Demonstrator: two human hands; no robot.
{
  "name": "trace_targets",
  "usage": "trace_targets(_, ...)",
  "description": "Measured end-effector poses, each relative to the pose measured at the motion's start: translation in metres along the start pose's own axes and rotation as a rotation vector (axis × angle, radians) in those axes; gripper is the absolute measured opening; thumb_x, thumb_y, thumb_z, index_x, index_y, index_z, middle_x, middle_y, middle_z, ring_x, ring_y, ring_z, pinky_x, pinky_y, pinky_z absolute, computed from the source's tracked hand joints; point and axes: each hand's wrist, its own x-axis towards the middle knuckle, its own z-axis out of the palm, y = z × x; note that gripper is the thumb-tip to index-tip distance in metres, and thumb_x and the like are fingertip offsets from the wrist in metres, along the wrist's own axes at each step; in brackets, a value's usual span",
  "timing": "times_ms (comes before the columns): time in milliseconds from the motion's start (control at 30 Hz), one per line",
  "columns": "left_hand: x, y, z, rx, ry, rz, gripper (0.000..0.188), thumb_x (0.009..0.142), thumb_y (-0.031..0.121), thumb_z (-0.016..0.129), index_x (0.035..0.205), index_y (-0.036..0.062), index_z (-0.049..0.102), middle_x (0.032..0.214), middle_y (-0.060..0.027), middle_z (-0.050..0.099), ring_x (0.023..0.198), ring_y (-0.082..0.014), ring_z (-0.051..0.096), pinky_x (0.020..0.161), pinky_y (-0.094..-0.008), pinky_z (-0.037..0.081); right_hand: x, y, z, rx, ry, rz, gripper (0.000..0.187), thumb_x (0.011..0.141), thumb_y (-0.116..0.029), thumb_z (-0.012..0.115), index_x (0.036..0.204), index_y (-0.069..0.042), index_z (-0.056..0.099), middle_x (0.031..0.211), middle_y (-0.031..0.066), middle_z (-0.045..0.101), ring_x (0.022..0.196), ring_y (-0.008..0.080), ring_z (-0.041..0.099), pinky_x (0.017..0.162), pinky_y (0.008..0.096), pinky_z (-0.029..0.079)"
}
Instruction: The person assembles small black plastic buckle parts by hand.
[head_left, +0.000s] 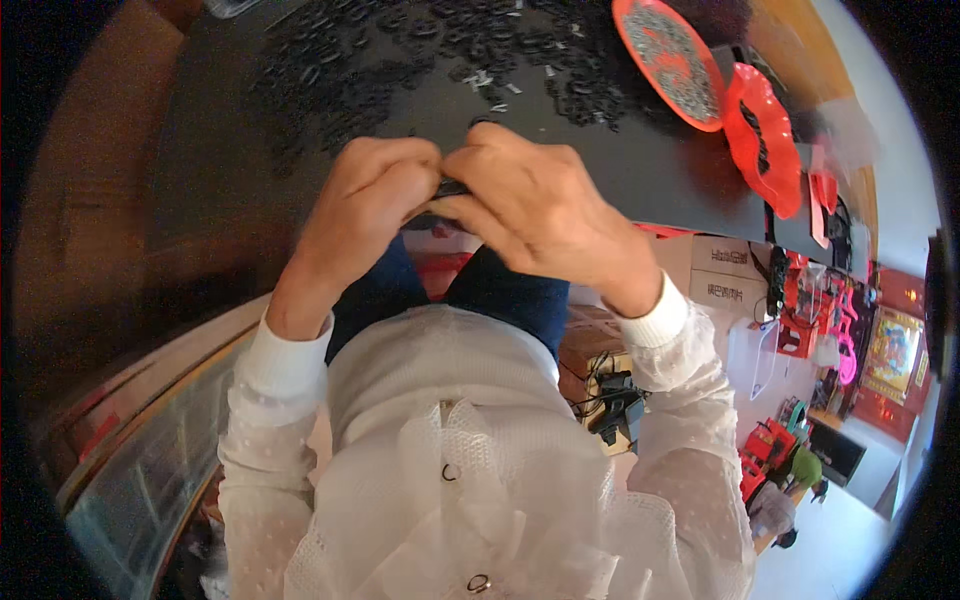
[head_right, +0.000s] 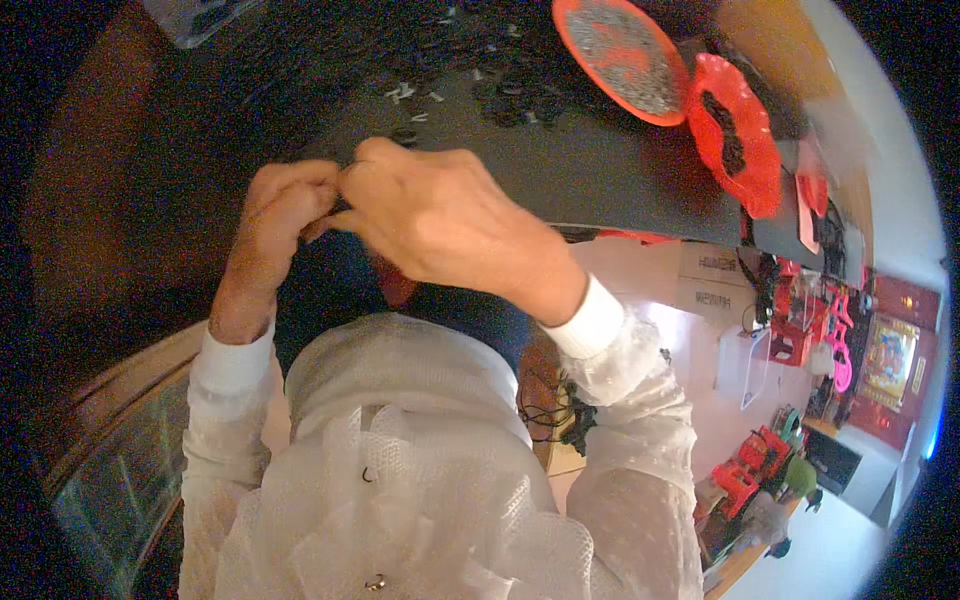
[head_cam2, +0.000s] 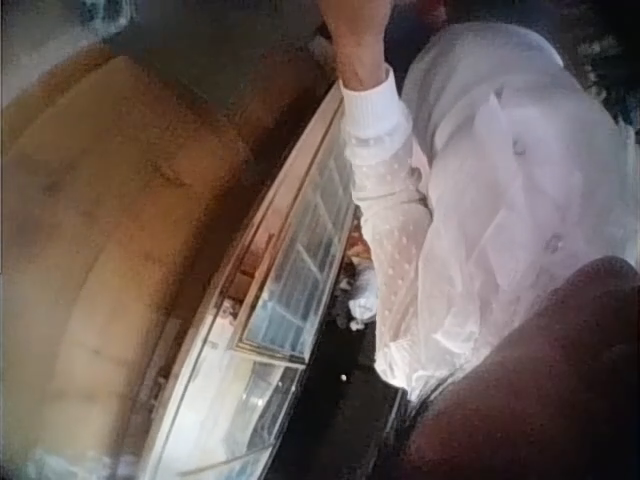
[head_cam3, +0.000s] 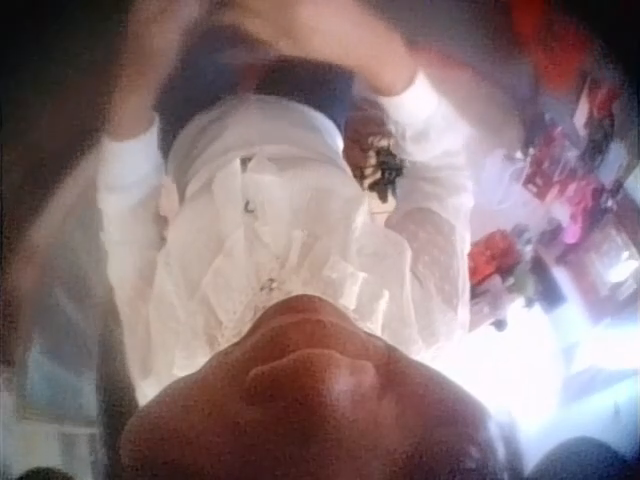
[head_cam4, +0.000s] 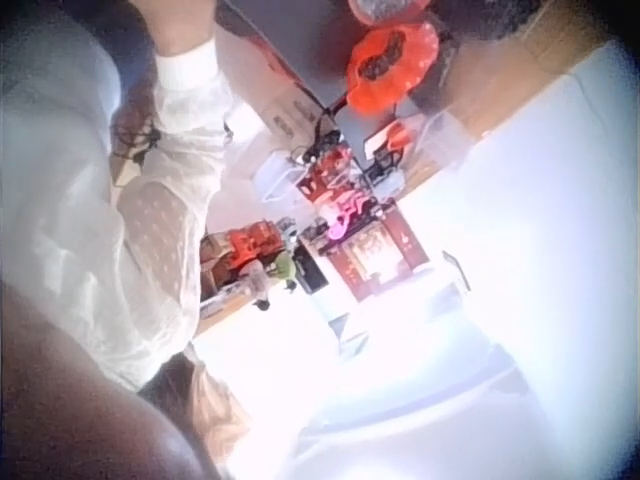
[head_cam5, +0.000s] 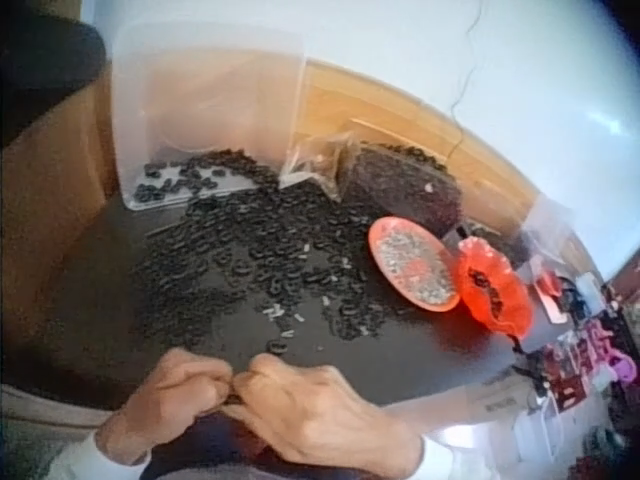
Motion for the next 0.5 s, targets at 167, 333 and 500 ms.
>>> trace_targets(167,-0.001,0.001,0.004,-0.026,0.038,-0.076,0.029,0.085,0.015,0.049,0.06,0.0022,0.041,0.055,0.0023,0.036,0.052,-0.0058,0.032,0.047,-0.0264,0.024,-0.007,-0.006,-0.012,0.092,0.068,0.1,0.016,0.077,-0.014,0.067,0.077,-0.001,0.056,0.074,0.012,0.051,0.066,0.029,0.055,0.051,0.0385,0.046)
trace_targets(333,-0.004,0.002,0.003,-0.033,0.02,-0.079,0.03,0.086,0.016,0.051,0.06,0.0046,0.041,0.056,0.0039,0.036,0.054,-0.0043,0.031,0.048,-0.0246,0.023,-0.053,0.014,-0.104,-0.117,0.421,0.695,0.018,0.089,-0.016,0.061,0.093,0.001,0.064,0.075,0.009,0.064,0.067,0.0147,0.059,0.058,0.03,0.046)
trace_targets(500,-0.003,-0.002,0.002,-0.007,0.006,-0.071,0.03,0.085,0.016,0.052,0.06,0.0049,0.042,0.057,0.0045,0.036,0.055,-0.0038,0.031,0.049,-0.0244,0.023,-0.115,0.062,-0.194,-0.582,0.385,0.849,0.03,0.091,-0.025,0.062,0.098,0.003,0.064,0.076,0.0078,0.066,0.068,0.0104,0.055,0.062,0.0264,0.045)
